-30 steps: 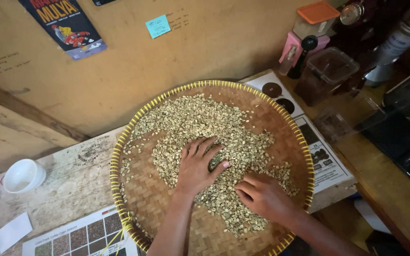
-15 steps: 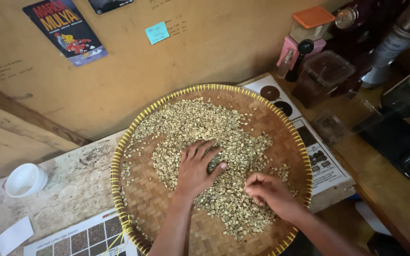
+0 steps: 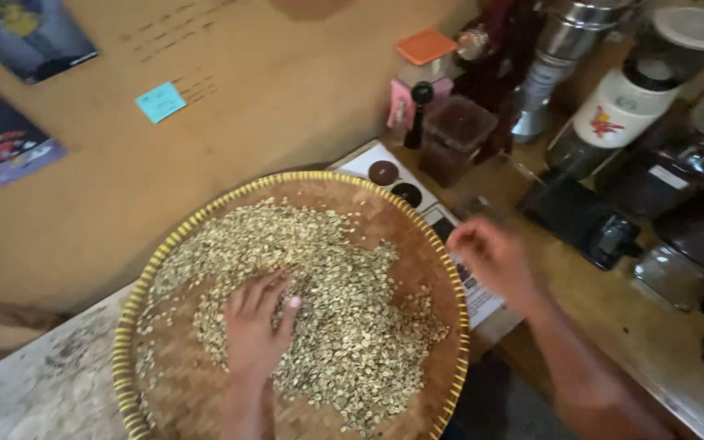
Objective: Manually sorting green coffee beans in a woven tray to remove defects
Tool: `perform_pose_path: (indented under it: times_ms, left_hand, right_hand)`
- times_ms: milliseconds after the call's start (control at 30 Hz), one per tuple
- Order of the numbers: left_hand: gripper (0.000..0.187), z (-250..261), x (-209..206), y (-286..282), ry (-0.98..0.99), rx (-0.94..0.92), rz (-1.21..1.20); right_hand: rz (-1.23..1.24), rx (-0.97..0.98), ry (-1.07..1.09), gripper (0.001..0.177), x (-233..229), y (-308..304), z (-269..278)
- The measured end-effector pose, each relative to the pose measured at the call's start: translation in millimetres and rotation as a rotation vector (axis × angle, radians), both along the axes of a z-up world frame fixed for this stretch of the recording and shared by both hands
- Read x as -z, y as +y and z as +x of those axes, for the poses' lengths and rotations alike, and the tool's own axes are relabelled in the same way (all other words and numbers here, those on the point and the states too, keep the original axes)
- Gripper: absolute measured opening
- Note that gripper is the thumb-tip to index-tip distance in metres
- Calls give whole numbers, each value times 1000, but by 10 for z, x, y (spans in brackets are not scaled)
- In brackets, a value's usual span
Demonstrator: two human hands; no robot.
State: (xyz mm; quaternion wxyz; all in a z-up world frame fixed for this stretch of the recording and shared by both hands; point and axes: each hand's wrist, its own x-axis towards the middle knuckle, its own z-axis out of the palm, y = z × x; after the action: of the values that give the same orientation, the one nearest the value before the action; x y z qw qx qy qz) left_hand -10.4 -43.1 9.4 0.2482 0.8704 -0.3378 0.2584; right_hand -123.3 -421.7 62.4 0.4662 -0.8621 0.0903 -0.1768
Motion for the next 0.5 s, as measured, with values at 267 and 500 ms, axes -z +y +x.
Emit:
perform_pose_path:
  times_ms: [267,500]
  left_hand:
    - [39,0,57,146,78,-82,40]
    - [31,-46,-96,194,157,27,-238]
  right_hand:
    - [-856,66,16,17,-239,-1087,374]
    - [-363,-321,-252,13,-143,135,46]
